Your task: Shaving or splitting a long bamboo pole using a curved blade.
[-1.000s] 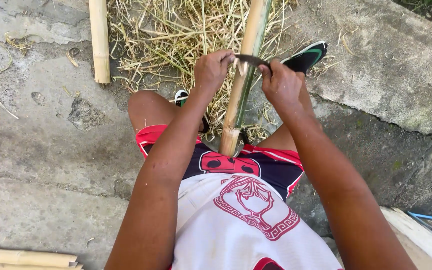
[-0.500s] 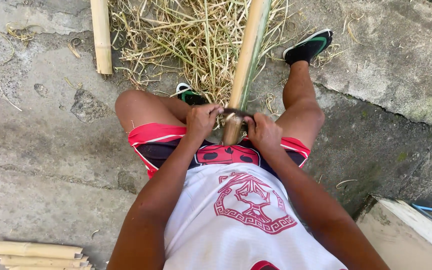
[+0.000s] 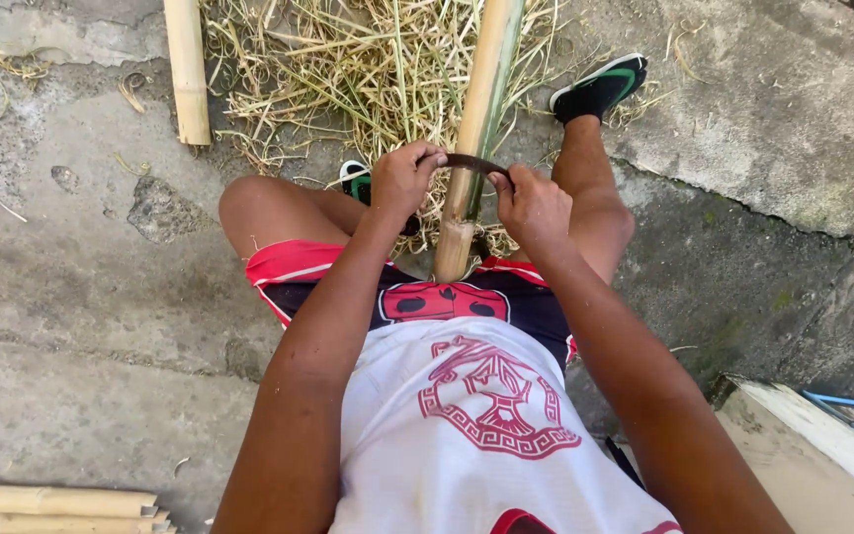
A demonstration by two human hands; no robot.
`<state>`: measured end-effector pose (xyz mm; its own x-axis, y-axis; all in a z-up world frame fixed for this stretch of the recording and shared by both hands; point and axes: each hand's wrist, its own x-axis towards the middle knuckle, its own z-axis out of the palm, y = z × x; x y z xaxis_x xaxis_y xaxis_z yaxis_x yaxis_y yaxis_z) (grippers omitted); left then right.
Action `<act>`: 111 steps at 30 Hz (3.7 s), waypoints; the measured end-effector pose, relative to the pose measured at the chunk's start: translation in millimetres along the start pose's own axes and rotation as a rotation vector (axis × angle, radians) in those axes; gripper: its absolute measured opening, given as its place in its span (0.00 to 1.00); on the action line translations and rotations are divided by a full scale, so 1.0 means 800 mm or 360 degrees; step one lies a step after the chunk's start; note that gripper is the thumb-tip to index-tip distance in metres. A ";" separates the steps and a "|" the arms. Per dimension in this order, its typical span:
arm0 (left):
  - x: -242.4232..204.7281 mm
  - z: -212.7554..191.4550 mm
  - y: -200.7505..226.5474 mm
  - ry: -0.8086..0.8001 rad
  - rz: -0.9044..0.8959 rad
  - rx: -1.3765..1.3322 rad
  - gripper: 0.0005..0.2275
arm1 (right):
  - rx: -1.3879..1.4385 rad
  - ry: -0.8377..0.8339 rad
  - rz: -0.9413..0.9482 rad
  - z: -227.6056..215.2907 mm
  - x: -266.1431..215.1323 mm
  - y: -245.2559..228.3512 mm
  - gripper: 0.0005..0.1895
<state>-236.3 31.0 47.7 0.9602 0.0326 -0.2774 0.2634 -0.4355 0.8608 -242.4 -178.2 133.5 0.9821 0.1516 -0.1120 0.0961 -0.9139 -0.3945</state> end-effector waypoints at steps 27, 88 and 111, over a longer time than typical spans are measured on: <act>-0.044 -0.009 -0.017 -0.0130 0.0004 -0.0110 0.05 | -0.0127 -0.0178 0.0041 -0.001 -0.052 -0.022 0.15; 0.300 0.004 0.112 0.0147 0.0048 0.0532 0.09 | 0.0486 -0.0203 0.0219 -0.020 0.300 0.098 0.20; 0.046 -0.007 0.029 -0.0080 -0.0108 0.0464 0.10 | 0.0223 0.0034 0.0072 0.028 0.048 0.042 0.20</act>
<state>-194.3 27.2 59.9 0.9336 0.0295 -0.3572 0.2824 -0.6740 0.6826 -205.2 -194.9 95.8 0.9882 0.1023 -0.1137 0.0297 -0.8578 -0.5131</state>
